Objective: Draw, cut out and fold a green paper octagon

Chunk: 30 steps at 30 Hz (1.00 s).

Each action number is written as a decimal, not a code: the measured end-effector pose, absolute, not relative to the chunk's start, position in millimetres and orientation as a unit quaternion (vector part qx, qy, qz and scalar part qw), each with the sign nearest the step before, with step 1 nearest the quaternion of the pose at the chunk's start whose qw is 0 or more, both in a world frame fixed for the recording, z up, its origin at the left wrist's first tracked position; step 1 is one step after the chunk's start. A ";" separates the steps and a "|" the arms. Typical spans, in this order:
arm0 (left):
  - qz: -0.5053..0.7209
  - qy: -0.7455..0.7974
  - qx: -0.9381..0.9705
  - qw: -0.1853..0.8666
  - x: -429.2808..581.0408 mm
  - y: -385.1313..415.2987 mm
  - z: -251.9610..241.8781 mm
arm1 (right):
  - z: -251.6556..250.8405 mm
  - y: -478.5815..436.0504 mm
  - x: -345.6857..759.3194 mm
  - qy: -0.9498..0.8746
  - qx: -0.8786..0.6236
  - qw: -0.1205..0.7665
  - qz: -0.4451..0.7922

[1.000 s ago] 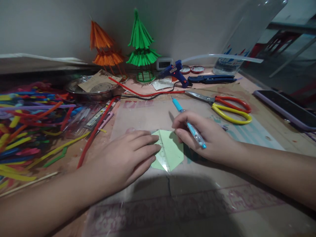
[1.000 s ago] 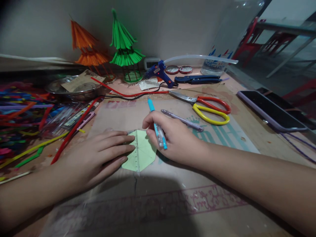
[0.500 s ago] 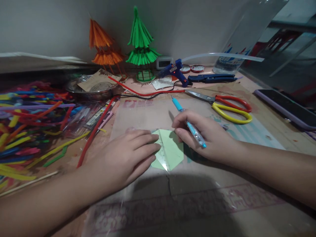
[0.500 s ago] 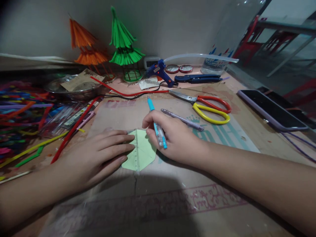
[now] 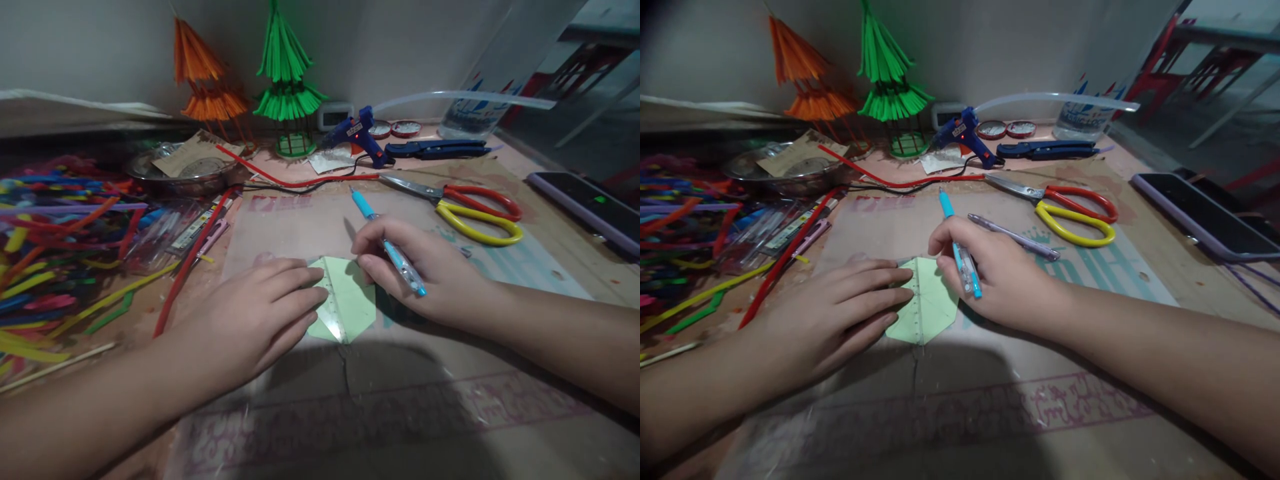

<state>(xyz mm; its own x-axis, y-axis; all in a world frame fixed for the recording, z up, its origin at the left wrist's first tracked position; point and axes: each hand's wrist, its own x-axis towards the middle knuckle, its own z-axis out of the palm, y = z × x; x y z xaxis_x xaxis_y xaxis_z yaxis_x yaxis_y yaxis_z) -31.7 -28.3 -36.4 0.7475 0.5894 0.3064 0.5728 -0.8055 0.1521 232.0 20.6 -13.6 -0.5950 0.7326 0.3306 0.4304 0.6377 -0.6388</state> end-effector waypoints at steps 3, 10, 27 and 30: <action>0.173 0.307 0.936 0.020 -31.2 -28.6 -36.4 | -14.5 21.5 232.5 -0.856 -0.340 0.294 0.257; 0.169 0.311 0.935 0.022 -31.0 -28.5 -34.7 | -13.8 21.5 231.6 -0.851 -0.343 0.296 0.265; 0.168 0.311 0.935 0.022 -31.3 -28.3 -35.5 | -10.5 20.5 230.6 -0.853 -0.351 0.284 0.262; 0.166 0.311 0.935 0.022 -31.9 -28.4 -36.3 | -10.7 20.5 231.4 -0.853 -0.350 0.283 0.266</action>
<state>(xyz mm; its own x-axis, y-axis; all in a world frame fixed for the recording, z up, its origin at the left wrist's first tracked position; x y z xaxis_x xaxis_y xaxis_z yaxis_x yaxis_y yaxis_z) -31.9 -28.4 -36.3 0.7510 0.5896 0.2973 0.5749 -0.8053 0.1448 231.4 20.5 -10.7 -0.5953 0.7471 0.2958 0.4459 0.6134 -0.6518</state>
